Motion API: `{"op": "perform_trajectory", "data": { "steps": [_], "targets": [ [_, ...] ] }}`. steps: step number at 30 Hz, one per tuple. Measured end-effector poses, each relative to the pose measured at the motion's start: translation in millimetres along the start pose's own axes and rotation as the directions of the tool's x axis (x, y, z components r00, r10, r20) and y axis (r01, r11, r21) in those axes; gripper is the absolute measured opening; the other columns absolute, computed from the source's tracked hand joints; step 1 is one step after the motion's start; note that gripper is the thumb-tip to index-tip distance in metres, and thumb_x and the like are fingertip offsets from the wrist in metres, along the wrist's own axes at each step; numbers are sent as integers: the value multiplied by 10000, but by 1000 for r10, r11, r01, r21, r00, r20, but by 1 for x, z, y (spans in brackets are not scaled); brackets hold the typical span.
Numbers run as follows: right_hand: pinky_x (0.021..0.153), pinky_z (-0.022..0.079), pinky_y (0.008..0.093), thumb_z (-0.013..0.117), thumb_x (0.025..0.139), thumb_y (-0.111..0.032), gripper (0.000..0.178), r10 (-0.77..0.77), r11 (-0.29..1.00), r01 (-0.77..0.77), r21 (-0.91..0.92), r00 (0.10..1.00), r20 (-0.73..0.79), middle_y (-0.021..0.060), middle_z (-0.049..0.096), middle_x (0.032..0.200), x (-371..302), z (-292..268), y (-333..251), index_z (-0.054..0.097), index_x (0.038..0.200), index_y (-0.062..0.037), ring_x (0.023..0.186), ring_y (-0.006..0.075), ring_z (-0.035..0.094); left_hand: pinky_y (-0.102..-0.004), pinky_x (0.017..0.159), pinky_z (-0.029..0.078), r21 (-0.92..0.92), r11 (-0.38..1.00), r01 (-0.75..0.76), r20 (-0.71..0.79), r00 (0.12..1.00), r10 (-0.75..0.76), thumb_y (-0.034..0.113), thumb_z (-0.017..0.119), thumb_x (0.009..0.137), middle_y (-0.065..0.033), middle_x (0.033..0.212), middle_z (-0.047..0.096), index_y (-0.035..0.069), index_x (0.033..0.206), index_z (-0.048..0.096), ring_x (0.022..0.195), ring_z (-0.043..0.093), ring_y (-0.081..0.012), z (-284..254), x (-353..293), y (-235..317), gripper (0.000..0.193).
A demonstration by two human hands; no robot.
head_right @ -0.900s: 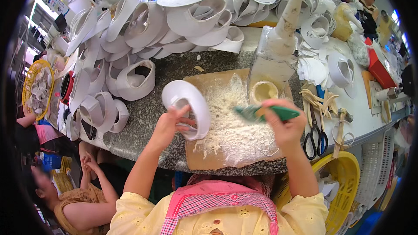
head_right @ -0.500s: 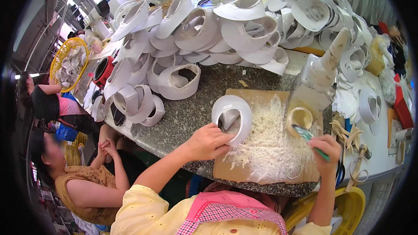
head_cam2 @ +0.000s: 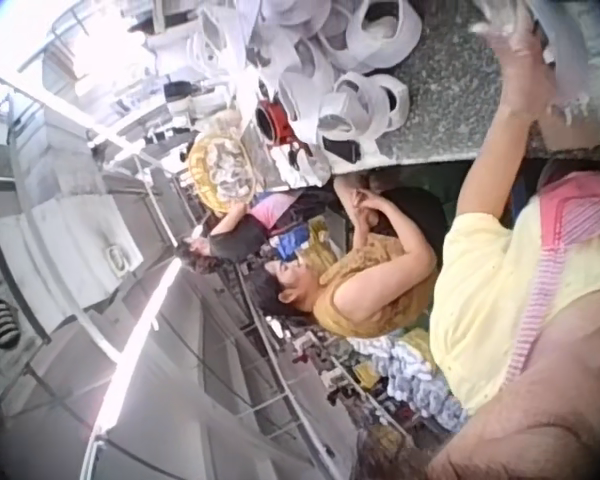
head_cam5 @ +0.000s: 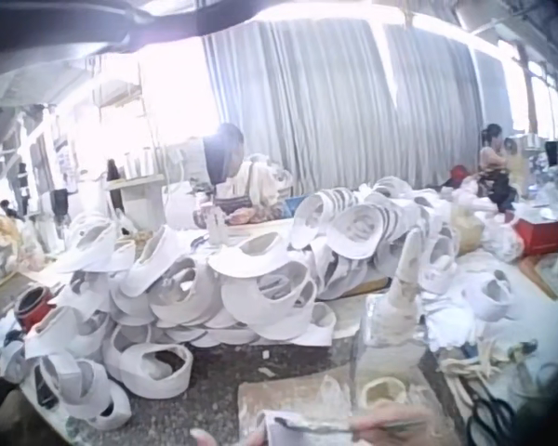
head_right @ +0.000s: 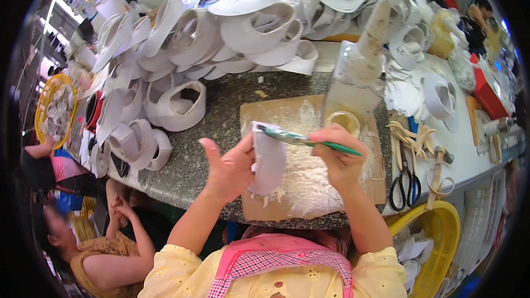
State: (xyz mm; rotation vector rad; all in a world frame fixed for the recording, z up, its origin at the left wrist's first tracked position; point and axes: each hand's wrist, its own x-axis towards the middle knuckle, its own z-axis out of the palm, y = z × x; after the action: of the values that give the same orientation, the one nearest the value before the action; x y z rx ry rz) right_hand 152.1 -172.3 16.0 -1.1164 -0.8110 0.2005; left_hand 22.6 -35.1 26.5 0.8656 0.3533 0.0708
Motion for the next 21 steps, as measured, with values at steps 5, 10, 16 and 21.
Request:
{"op": "perform_trajectory", "data": {
  "steps": [5,10,16,21],
  "targets": [
    [477,384,231,598,630,33,144,-11,978,91,-190,923,386,49,571,616,-6,-4,-16,615,754,-38,542,129,519,-358,963,152,-29,999,30,94,995,-27,846,49,443,-111,1284,249,29,1283,41,1171,250,-209,-11,3,0,1172],
    [478,399,227,573,650,52,146,218,967,-220,-125,975,-37,80,584,692,26,5,-27,598,777,-15,548,112,524,-361,935,204,1,1000,30,93,995,-30,855,74,438,-98,1256,301,40,1282,86,1132,306,-211,-7,2,-3,1173],
    [472,387,230,592,650,37,159,73,971,62,-232,846,529,75,570,639,4,-6,-19,611,781,-51,548,152,531,-358,962,144,-14,997,74,90,993,-72,859,22,396,-98,1291,249,53,1289,48,1172,247,-217,-16,4,-4,1204],
    [530,421,228,597,662,30,155,108,982,-89,-166,988,109,72,603,727,24,2,-20,603,806,-25,611,111,551,-364,958,157,25,996,87,61,994,-88,858,31,412,-102,1271,284,61,1290,76,1156,278,-222,-8,2,-1,1187]
  ]
}}
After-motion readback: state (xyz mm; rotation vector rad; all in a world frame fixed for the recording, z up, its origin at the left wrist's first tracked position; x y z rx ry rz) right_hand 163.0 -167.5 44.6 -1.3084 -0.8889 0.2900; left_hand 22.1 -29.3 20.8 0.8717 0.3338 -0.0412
